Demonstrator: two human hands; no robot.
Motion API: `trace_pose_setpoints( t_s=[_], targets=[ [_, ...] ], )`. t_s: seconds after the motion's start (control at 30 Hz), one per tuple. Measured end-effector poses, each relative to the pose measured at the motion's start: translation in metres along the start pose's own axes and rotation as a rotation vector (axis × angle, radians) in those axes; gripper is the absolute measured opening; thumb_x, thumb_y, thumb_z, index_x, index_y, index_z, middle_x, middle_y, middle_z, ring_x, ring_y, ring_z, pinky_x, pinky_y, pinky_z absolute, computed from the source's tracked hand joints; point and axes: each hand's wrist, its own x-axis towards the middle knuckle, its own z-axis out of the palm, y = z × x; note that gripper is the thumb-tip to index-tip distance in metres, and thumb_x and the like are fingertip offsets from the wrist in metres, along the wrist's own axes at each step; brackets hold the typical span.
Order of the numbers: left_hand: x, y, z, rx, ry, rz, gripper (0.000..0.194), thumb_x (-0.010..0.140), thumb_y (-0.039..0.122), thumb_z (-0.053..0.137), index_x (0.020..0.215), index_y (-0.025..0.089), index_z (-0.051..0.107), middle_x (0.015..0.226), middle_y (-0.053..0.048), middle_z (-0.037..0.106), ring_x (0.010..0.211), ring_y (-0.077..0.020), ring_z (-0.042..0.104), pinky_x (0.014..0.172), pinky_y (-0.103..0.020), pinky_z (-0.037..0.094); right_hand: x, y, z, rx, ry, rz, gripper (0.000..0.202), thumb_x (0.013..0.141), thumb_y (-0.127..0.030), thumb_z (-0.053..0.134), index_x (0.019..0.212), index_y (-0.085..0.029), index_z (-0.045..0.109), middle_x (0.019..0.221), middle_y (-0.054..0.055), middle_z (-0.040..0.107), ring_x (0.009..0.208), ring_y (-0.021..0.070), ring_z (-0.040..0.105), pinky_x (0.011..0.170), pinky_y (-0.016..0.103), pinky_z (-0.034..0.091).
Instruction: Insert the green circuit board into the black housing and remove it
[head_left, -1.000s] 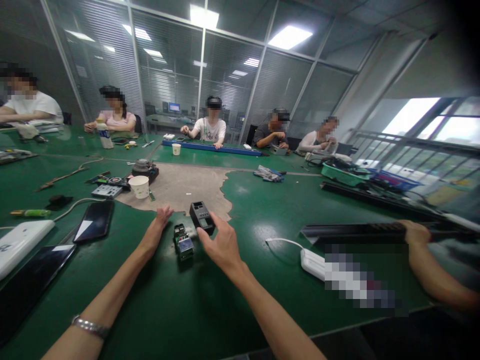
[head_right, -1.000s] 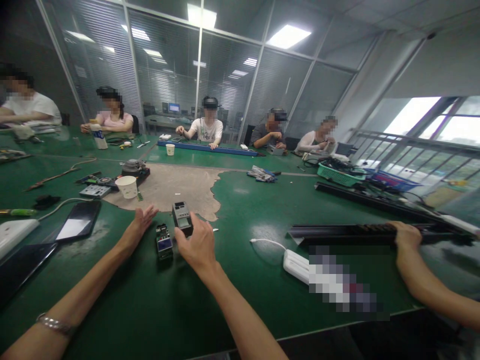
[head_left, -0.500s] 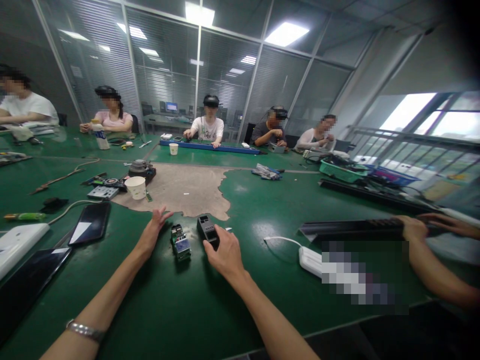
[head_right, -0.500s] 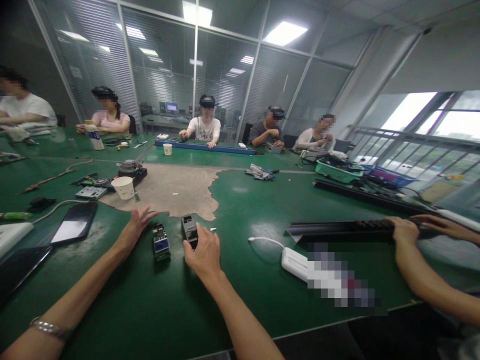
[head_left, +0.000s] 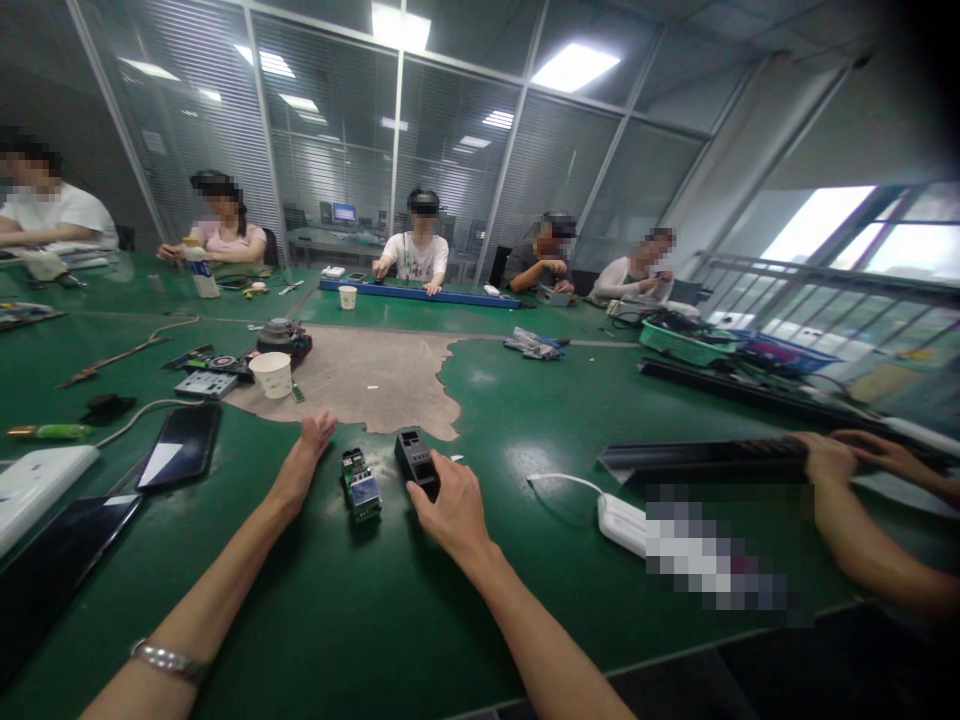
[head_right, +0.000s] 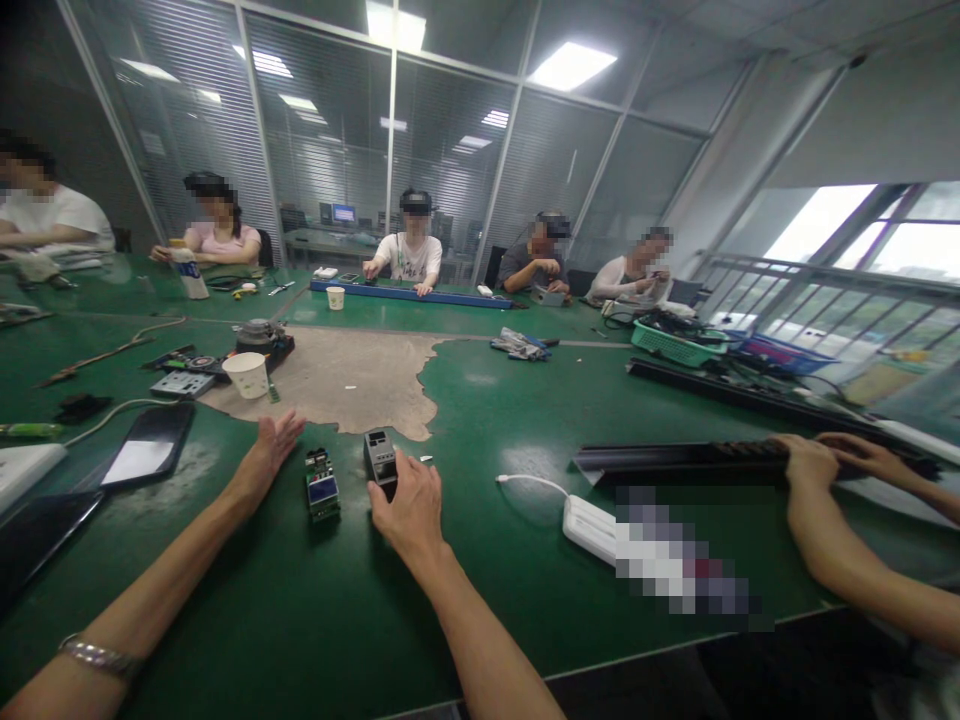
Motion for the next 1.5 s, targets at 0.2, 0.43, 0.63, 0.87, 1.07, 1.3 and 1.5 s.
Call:
trace_pose_setpoints(
  t_s=[0.2,0.43,0.63,0.87,1.07,1.3,1.5],
  targets=[
    [0.000,0.002,0.001,0.008,0.026,-0.007,0.083,0.092,0.076,0.028,0.150,0.017,0.037,0.153,-0.018,0.041,0.142,-0.0282,0.036,0.118,-0.045,0.020,0.008,-0.023,-0.017,0.142,0.067,-0.046,0.043,0.086,-0.039,0.062,0.123,-0.018,0.061,0.116,0.011,0.069,0.109,0.0269,0.064,0.099,0.040,0.044],
    [-0.001,0.002,0.000,-0.001,0.012,0.000,0.081,0.092,0.075,0.028,0.150,0.018,0.038,0.151,-0.015,0.044,0.144,-0.0267,0.033,0.119,-0.044,0.019,0.006,-0.070,-0.021,0.183,-0.003,-0.155,0.041,0.085,-0.041,0.066,0.119,-0.018,0.062,0.112,0.010,0.070,0.109,0.0273,0.063,0.105,0.045,0.038],
    [0.001,0.002,0.000,0.000,-0.001,0.001,0.081,0.093,0.074,0.027,0.150,0.017,0.037,0.149,-0.015,0.047,0.144,-0.0262,0.033,0.119,-0.043,0.017,-0.003,-0.080,-0.005,0.148,-0.031,-0.194,0.054,0.083,-0.041,0.067,0.131,-0.019,0.054,0.120,0.013,0.067,0.117,0.0281,0.058,0.112,0.051,0.027],
    [-0.001,0.004,0.000,0.038,0.009,-0.002,0.081,0.093,0.075,0.027,0.149,0.017,0.040,0.150,-0.015,0.046,0.144,-0.0274,0.033,0.119,-0.043,0.019,-0.010,-0.079,0.003,0.096,-0.060,-0.229,0.056,0.083,-0.041,0.066,0.133,-0.019,0.051,0.119,0.013,0.067,0.118,0.0279,0.057,0.114,0.052,0.022],
    [0.003,-0.002,-0.003,0.039,0.012,-0.003,0.083,0.093,0.075,0.026,0.149,0.015,0.038,0.150,-0.016,0.045,0.144,-0.0264,0.033,0.119,-0.043,0.019,-0.016,-0.071,0.013,0.015,-0.115,-0.192,0.062,0.082,-0.046,0.067,0.132,-0.012,0.052,0.112,0.017,0.068,0.114,0.0309,0.058,0.112,0.053,0.024],
    [0.004,-0.002,-0.003,0.042,0.022,0.000,0.082,0.093,0.075,0.026,0.149,0.017,0.039,0.150,-0.015,0.046,0.144,-0.0262,0.033,0.119,-0.043,0.019,-0.018,-0.069,0.017,0.095,-0.095,-0.174,0.086,0.078,-0.054,0.069,0.145,-0.009,0.039,0.130,0.019,0.061,0.126,0.0336,0.051,0.113,0.054,0.026],
    [0.002,0.000,-0.001,0.035,0.020,0.004,0.081,0.093,0.075,0.026,0.148,0.017,0.041,0.150,-0.015,0.046,0.144,-0.0277,0.033,0.118,-0.045,0.019,-0.017,-0.071,0.021,0.103,-0.087,-0.168,0.069,0.082,-0.040,0.065,0.140,-0.006,0.045,0.121,0.019,0.066,0.116,0.0308,0.059,0.112,0.053,0.031]
  ],
)
